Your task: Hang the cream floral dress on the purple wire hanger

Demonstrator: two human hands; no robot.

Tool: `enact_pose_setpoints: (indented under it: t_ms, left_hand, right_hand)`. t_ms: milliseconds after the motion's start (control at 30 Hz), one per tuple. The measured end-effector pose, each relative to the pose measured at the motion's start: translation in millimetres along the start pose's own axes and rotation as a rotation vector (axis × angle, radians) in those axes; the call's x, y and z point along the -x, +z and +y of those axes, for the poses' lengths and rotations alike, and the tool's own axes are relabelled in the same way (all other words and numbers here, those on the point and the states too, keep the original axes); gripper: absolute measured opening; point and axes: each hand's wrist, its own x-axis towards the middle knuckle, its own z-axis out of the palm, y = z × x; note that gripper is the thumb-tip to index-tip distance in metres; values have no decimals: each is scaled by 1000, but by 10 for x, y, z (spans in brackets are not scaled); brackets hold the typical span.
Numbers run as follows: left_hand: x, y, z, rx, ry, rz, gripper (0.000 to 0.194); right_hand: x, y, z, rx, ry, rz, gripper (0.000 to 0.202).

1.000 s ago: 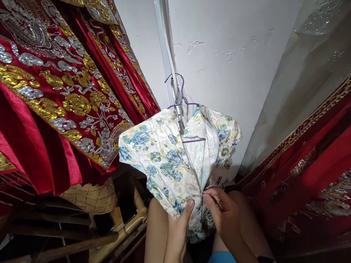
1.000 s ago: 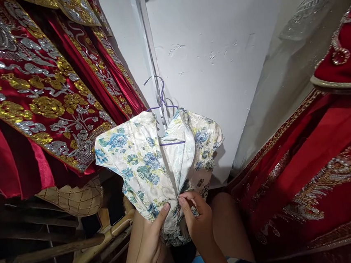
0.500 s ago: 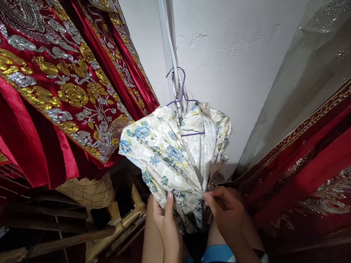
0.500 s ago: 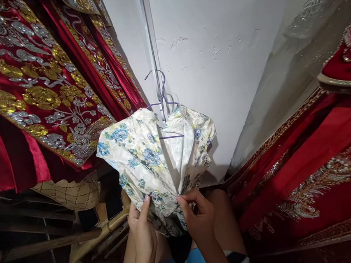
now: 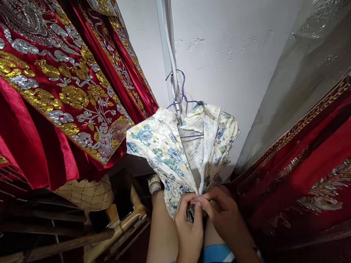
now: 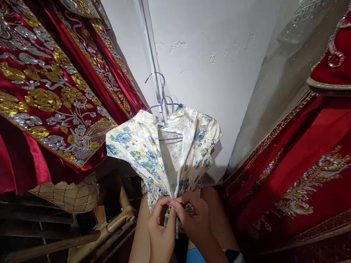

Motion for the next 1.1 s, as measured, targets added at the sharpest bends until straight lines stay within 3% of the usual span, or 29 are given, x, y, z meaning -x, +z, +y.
enact_pose_setpoints:
  t_ms: [167,300,467,533,633,767,933,1000,1100]
  left_hand:
    - [-15,-67,77,-97,64,-88,17]
    - [6,-83,-6,-136,100,-139,22]
    - [34,-13,-307,-85,19,-179,26]
    - [35,-8,-388,-77,-9,-168,27]
    - [-14,-51,-377,-85,-3,-133,25]
    - [-328,-132,-33,-130,180,-99,19]
    - [-1067,-125,759,-113,525,32,28]
    - [-1330,-94,1015,-178,622,3,34]
    - [-1582,-63,1226,-360,747,-73,19]
  right_hand:
    - [-347,-38,-64,90,-90,14,21]
    - [-1080,37,-147,124,-220,80,21]
    - [-2001,271,-347,-5,-418,112,21]
    - [-2117,320,-432,-30,-461,64,21]
    - [-2040,281,-515,-32,-459,-31,21]
    - [-1867,139,-537,12,-446,-114,19]
    - [-1826,102,-540,49,-469,-221,16]
    - [-1817,111,-544,65,-483,-227,14]
    - [-1810,106,-520,129,-506,-231,14]
